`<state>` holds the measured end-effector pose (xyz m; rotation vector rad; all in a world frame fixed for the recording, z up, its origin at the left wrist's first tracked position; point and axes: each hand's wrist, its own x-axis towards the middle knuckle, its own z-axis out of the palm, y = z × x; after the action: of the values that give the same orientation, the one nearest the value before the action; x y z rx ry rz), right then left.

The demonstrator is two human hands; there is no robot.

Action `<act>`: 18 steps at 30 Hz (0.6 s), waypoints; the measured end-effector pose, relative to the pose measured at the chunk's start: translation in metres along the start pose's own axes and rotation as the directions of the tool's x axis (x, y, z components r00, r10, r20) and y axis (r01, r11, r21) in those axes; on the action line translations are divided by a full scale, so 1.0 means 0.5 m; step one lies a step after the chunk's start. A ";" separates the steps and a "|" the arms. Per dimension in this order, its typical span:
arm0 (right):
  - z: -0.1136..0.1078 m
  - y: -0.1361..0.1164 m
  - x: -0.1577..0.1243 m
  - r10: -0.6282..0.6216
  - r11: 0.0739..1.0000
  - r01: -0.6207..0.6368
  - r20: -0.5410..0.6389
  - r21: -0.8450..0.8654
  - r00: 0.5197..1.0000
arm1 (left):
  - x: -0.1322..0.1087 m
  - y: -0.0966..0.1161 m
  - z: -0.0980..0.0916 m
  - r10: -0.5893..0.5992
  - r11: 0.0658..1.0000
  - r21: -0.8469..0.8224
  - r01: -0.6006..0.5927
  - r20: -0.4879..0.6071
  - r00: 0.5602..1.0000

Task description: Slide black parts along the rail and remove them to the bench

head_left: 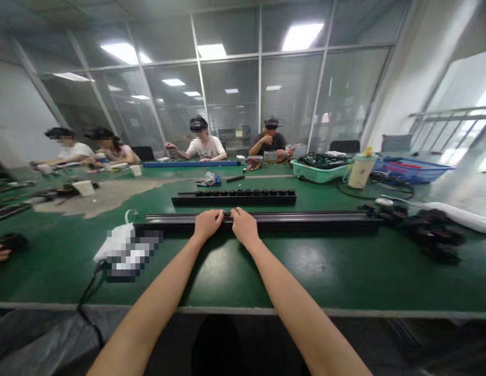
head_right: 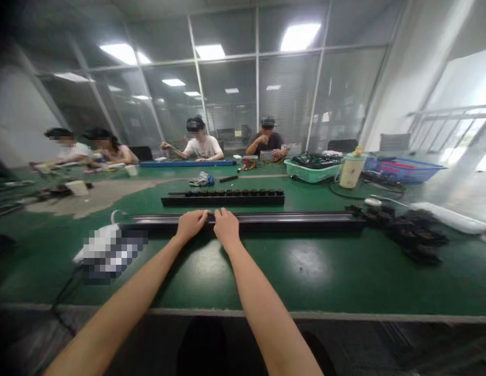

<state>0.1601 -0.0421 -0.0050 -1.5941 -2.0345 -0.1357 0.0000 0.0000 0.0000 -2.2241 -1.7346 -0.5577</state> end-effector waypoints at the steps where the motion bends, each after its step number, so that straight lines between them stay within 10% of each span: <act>1: 0.000 0.001 0.001 0.004 1.000 -0.004 0.004 0.000 1.000 | 0.000 0.000 0.000 -0.003 1.000 0.001 0.003 0.000 1.000; 18: -0.003 0.013 0.003 0.030 1.000 -0.030 -0.044 0.003 0.999 | 0.003 0.005 -0.003 -0.008 1.000 -0.005 0.008 -0.001 1.000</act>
<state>0.1664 -0.0396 -0.0050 -1.6058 -1.9758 -0.1557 0.0023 0.0000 0.0023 -2.2207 -1.7448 -0.5650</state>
